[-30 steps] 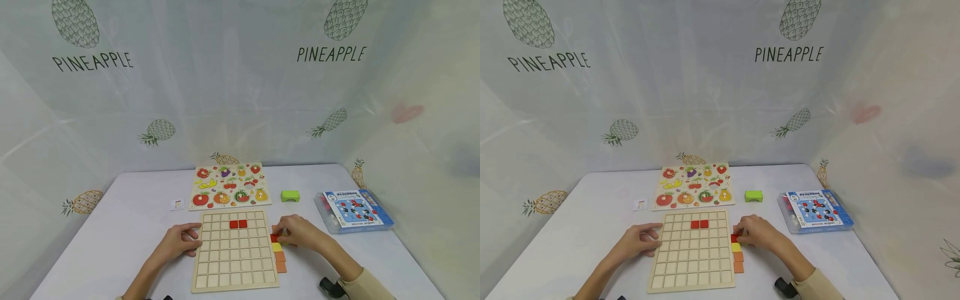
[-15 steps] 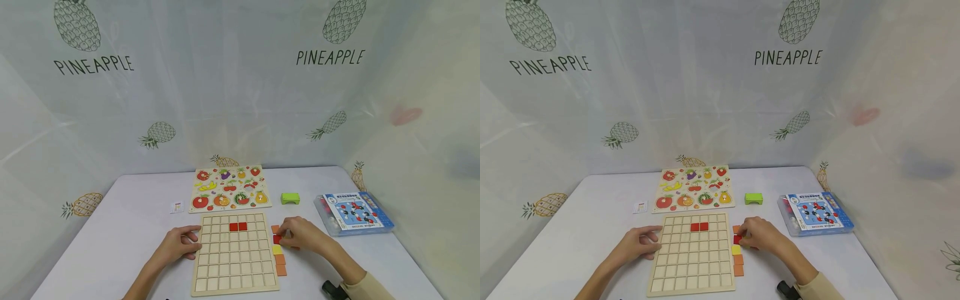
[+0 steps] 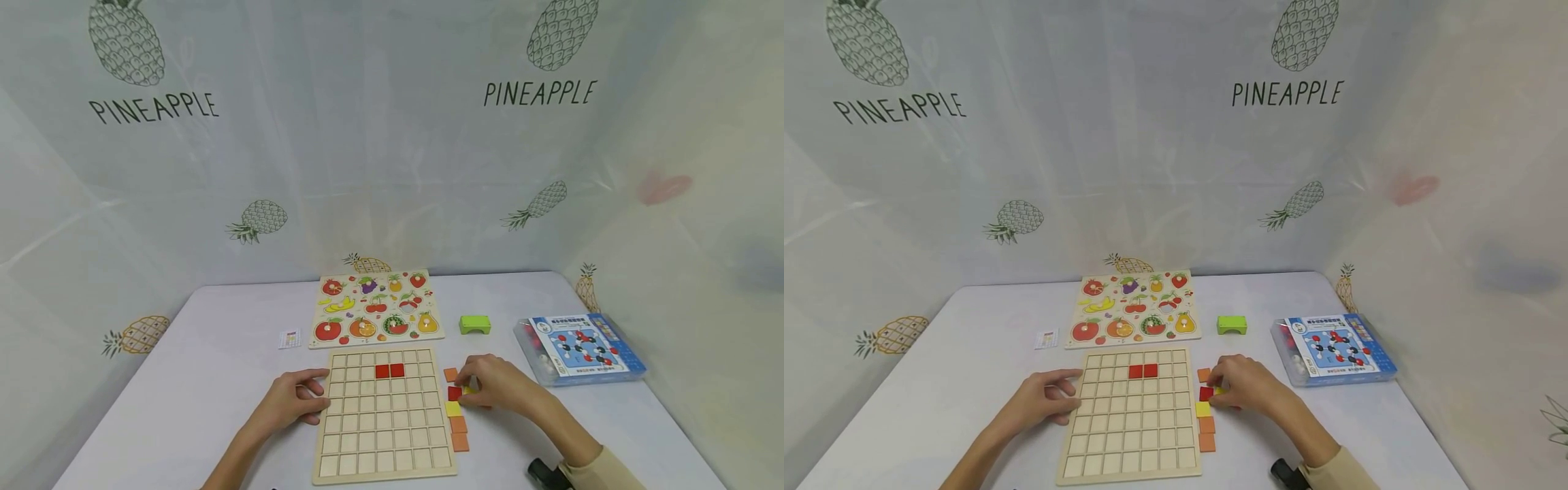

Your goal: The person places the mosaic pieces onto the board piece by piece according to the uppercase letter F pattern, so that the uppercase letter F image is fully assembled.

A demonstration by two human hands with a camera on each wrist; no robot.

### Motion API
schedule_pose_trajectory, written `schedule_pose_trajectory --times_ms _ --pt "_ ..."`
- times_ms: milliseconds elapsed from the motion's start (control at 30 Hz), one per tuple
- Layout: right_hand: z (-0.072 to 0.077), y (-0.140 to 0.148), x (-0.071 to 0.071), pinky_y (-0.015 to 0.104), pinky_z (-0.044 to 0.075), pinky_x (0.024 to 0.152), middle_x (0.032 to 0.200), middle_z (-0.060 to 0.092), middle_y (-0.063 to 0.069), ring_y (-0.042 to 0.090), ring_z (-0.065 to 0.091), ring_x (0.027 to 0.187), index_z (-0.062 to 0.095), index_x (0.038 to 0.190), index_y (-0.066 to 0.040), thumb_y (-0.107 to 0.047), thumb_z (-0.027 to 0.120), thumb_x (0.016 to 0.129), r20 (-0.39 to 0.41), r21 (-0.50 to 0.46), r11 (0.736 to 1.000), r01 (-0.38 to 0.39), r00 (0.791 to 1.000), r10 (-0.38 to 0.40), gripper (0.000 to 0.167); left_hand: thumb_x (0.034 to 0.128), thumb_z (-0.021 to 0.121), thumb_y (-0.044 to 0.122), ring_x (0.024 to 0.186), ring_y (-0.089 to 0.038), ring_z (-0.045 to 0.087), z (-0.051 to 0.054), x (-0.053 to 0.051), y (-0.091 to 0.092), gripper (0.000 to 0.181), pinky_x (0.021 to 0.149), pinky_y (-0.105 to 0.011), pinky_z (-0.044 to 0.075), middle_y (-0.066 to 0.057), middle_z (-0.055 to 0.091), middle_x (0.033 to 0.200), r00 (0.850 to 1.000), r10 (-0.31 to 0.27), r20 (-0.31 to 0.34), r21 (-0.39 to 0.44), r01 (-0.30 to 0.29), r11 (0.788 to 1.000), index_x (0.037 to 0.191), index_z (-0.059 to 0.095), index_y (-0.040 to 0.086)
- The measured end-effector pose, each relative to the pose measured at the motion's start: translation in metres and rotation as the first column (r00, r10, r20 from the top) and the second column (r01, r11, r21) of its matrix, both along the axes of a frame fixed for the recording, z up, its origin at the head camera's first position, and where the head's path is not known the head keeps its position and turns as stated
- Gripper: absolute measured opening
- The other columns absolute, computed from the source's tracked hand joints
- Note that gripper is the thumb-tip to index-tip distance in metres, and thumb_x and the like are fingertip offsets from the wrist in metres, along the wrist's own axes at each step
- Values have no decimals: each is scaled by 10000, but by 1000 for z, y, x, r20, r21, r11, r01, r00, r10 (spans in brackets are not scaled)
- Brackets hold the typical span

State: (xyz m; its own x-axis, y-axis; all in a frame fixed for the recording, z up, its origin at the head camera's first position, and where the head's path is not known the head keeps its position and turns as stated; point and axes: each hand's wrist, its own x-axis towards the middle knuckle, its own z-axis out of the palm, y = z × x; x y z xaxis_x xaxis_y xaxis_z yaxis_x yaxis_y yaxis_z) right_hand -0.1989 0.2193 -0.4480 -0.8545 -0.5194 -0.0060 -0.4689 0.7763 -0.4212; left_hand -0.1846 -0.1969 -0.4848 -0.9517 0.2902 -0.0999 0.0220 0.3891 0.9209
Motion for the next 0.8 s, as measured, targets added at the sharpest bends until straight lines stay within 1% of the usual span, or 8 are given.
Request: schedule_pose_trajectory --times_ms 367,467,600,800 --pt "1 -2 -1 166 441 484 884 630 -118 11 482 611 756 915 -206 -254 801 787 21 20 1000 17 1000 -17 144 788 812 126 615 -182 687 0 1 1 623 569 -328 642 -132 619 940 1000 -2 -7 6 2 1000 1328 553 -44" --pt "0 -2 -1 160 440 480 880 629 -111 4 477 609 753 923 -202 -259 795 795 5 21 1000 2 1000 -2 147 787 814 132 619 -178 686 0 1 0 620 569 -325 642 -127 619 940 1000 3 -3 -1 -3 1000 1327 558 -35" --pt "0 -3 -1 147 437 501 876 630 -99 0 472 618 749 933 -204 -279 784 814 -38 16 1000 -16 999 17 145 787 815 145 618 -177 684 -1 0 0 620 562 -316 639 -120 620 936 1000 12 -3 -14 -12 1000 1327 563 -27" --pt "5 -11 -3 142 451 551 879 631 -103 36 506 688 754 953 -207 -301 778 828 -62 18 1000 1 998 0 158 785 818 148 617 -184 682 0 0 1 628 564 -314 639 -125 617 935 1000 18 8 0 -18 1000 1332 560 -21"
